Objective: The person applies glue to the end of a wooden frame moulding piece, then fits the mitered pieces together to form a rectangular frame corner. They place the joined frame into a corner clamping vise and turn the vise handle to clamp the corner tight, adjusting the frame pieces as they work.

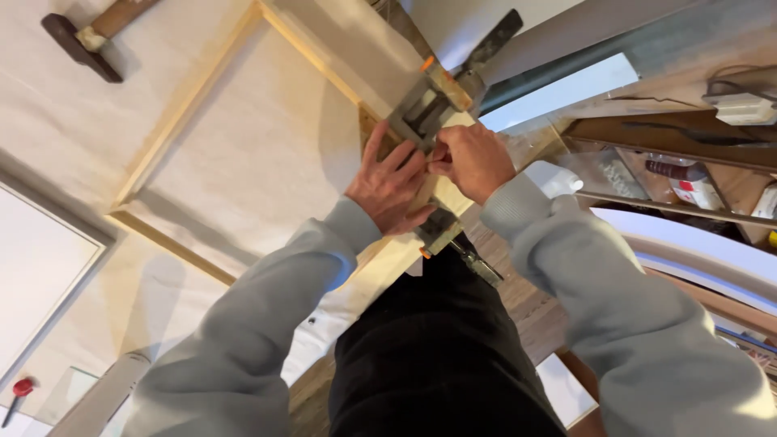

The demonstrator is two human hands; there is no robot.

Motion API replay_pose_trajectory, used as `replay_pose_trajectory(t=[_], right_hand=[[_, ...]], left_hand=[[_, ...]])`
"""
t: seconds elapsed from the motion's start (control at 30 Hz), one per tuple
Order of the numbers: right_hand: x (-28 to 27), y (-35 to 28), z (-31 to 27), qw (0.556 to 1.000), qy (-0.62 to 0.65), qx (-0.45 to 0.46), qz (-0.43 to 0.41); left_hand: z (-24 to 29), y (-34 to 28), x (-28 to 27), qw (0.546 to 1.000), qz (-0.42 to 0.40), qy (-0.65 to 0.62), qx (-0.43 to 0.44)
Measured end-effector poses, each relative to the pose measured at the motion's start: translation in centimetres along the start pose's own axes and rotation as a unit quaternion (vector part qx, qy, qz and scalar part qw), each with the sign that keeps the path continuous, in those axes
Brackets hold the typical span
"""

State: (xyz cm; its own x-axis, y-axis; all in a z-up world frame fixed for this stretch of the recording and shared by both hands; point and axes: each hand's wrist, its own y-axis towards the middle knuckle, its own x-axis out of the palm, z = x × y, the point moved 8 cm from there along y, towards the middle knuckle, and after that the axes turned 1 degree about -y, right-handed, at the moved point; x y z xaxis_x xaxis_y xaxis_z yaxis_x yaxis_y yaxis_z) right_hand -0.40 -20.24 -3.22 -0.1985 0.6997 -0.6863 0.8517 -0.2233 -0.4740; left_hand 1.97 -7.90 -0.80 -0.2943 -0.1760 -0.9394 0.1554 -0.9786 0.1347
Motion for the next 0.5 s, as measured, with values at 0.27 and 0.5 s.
replay_pose_trajectory(t=[0.27,0.5], right_hand=[[-3.3,-9.1,5.4,0.987,0.076,-0.048,0.133],[-3.8,-12.7,9.4,0.972,0.207,0.03,0.103]], left_hand=[[1.3,-1.0,0.1,1.0,-0.023,0.004,-0.018],[2.4,-0.8,-1.4,0.997,-0.002,-0.039,-0.073]])
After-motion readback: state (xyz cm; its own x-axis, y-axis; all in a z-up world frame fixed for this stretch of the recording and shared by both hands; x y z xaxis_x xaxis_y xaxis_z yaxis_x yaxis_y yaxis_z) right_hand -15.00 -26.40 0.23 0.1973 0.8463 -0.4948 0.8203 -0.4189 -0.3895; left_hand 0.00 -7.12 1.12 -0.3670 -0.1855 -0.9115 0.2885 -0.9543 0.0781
